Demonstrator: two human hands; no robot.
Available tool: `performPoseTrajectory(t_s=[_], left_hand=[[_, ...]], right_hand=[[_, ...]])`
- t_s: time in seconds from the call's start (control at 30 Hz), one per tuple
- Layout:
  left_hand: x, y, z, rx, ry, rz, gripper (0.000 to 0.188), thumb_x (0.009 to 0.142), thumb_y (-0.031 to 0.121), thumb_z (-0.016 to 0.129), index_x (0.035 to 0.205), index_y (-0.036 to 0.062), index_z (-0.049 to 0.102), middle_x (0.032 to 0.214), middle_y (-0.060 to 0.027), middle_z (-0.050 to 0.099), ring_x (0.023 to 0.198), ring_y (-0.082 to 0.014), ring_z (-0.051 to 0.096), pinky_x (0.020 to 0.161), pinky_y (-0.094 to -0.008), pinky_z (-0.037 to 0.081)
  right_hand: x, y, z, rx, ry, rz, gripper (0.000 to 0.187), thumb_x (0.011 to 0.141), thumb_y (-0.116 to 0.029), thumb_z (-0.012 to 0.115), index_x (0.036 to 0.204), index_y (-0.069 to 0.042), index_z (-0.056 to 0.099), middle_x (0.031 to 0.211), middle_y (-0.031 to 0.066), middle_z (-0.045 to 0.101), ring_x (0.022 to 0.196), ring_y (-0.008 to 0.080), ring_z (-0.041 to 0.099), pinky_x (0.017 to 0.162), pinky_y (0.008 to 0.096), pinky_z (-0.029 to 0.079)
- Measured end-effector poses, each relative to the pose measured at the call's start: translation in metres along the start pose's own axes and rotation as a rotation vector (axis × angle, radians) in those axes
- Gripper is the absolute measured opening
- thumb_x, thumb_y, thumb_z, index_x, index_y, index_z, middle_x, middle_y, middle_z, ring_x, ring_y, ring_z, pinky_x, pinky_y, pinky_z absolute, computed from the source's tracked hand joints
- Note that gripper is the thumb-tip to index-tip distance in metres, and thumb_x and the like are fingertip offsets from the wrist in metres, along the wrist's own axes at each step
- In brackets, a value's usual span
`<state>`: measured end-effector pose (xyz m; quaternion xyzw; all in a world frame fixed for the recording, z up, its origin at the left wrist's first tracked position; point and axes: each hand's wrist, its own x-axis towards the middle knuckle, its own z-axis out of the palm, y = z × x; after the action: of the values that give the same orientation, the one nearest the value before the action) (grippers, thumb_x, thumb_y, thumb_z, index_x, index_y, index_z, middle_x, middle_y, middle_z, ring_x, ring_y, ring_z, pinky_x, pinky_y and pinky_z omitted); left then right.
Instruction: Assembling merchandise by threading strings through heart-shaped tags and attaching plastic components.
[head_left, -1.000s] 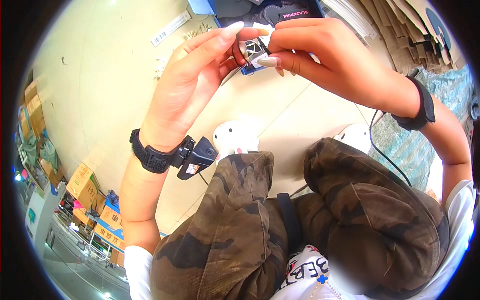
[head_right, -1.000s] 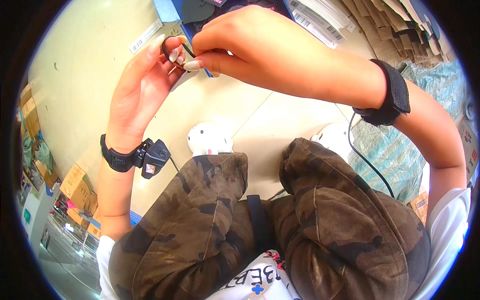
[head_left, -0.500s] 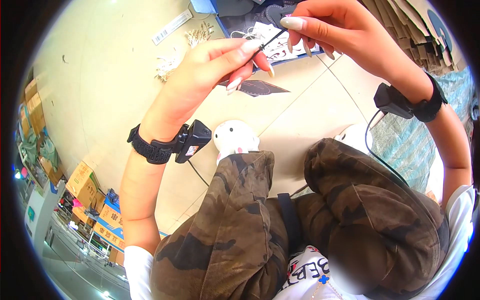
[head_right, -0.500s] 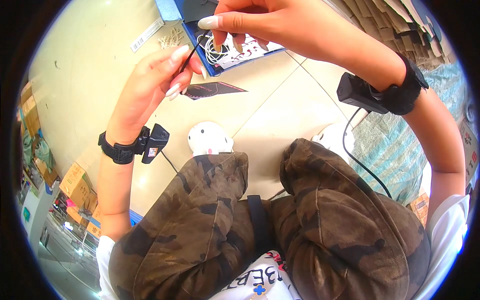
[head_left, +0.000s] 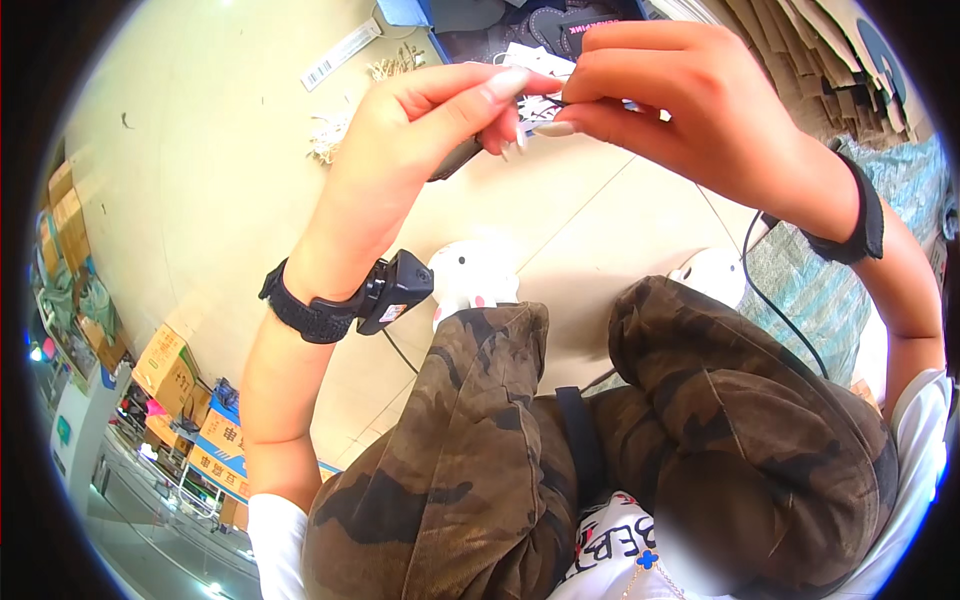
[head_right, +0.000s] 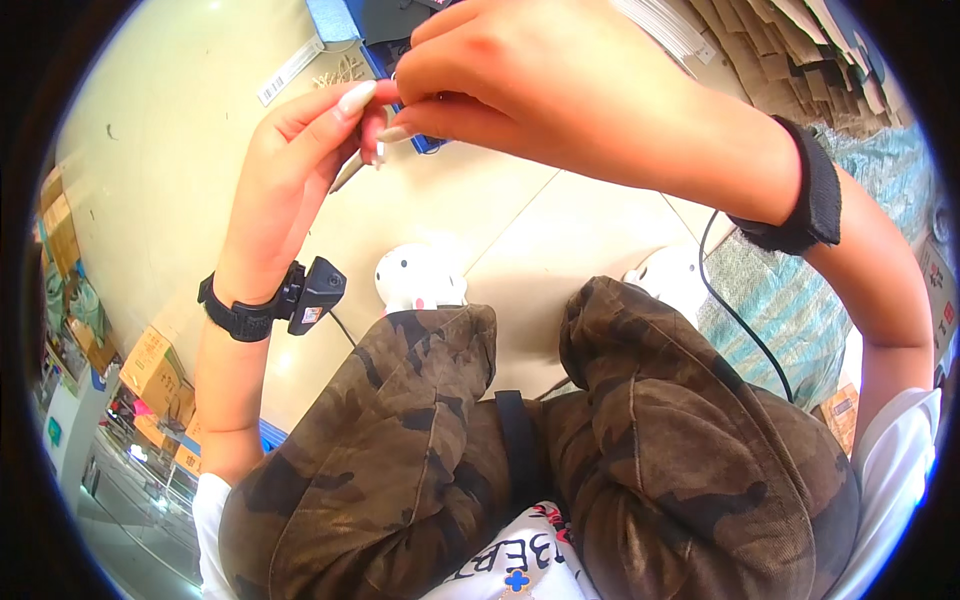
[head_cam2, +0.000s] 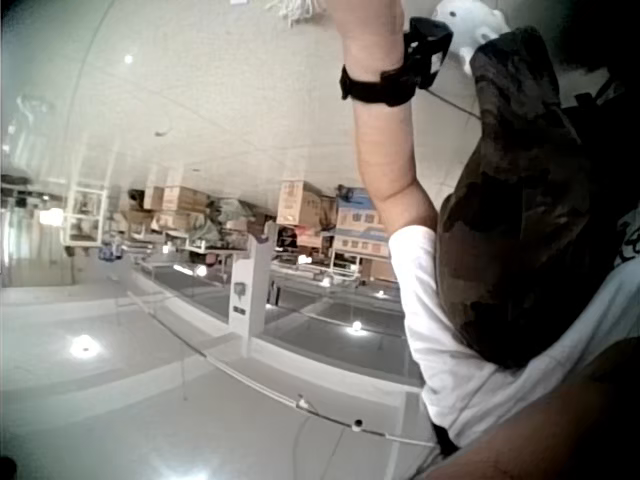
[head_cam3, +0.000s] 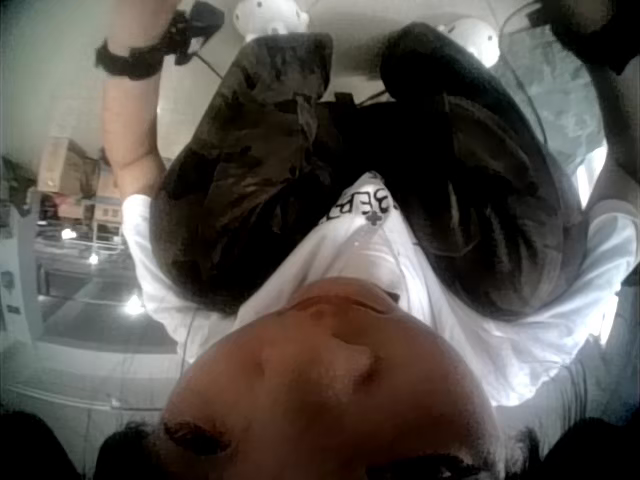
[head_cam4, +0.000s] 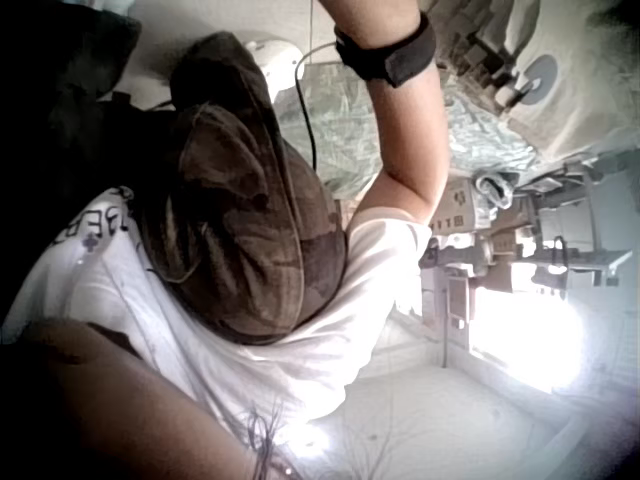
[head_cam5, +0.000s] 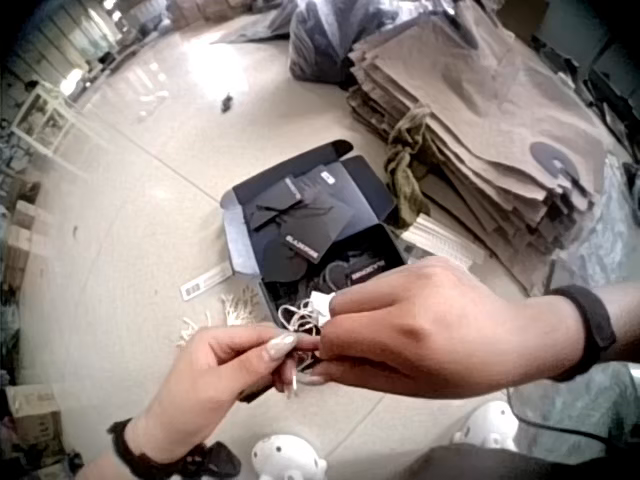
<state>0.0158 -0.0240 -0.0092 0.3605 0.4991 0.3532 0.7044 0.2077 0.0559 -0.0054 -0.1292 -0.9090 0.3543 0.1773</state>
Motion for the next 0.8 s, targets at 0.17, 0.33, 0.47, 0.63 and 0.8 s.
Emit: performPoseTrajectory(t_s=[0.17,0.33,0.47,0.63,0.8], left_hand=[[0.000,-0.002,0.003,0.101,-0.073,0.070,0.029,0.088,0.020,0.045,0.099,-0.0027,0.058,0.076,-0.0050,0.059,0.074,-0.0112,0.054,0.073,-0.0237,0.042],[0.000,-0.006,0.004,-0.007,-0.161,0.111,0.030,0.089,0.021,0.044,0.101,-0.0036,0.055,0.081,-0.0063,0.059,0.076,-0.0117,0.054,0.074,-0.0255,0.042],[-0.002,-0.006,0.005,-0.156,-0.118,0.112,0.030,0.089,0.022,0.045,0.101,-0.0039,0.055,0.083,-0.0061,0.058,0.077,-0.0110,0.053,0.075,-0.0248,0.042],[-0.003,-0.004,0.010,0.080,-0.012,0.096,0.021,0.085,0.016,0.053,0.095,-0.0019,0.057,0.082,-0.0037,0.059,0.077,-0.0088,0.052,0.072,-0.0224,0.043],[-0.003,-0.008,0.002,0.059,-0.022,0.105,0.019,0.086,0.017,0.051,0.088,-0.0007,0.057,0.080,-0.0023,0.058,0.074,-0.0084,0.051,0.071,-0.0215,0.041]], right_hand=[[0.011,-0.004,-0.011,-0.028,-0.084,0.064,0.020,0.081,-0.018,0.056,0.072,-0.001,0.052,0.063,0.0097,0.049,0.053,0.0253,0.052,0.048,0.0321,0.042],[0.011,0.006,-0.004,0.253,-0.034,0.061,0.016,0.080,-0.013,0.057,0.074,0.001,0.054,0.063,0.0095,0.051,0.051,0.0222,0.050,0.046,0.0299,0.040],[0.014,-0.010,-0.009,0.254,0.010,0.224,0.013,0.079,-0.011,0.058,0.076,0.002,0.058,0.063,0.0106,0.054,0.050,0.0188,0.050,0.046,0.0273,0.039],[0.009,-0.003,0.001,0.457,-0.020,0.389,0.016,0.080,-0.012,0.057,0.079,0.003,0.059,0.065,0.0112,0.057,0.051,0.0166,0.051,0.047,0.0265,0.039],[0.014,-0.008,-0.014,0.549,-0.146,0.522,0.018,0.081,-0.014,0.056,0.083,0.003,0.060,0.063,0.0114,0.057,0.052,0.0161,0.051,0.049,0.0264,0.040]])
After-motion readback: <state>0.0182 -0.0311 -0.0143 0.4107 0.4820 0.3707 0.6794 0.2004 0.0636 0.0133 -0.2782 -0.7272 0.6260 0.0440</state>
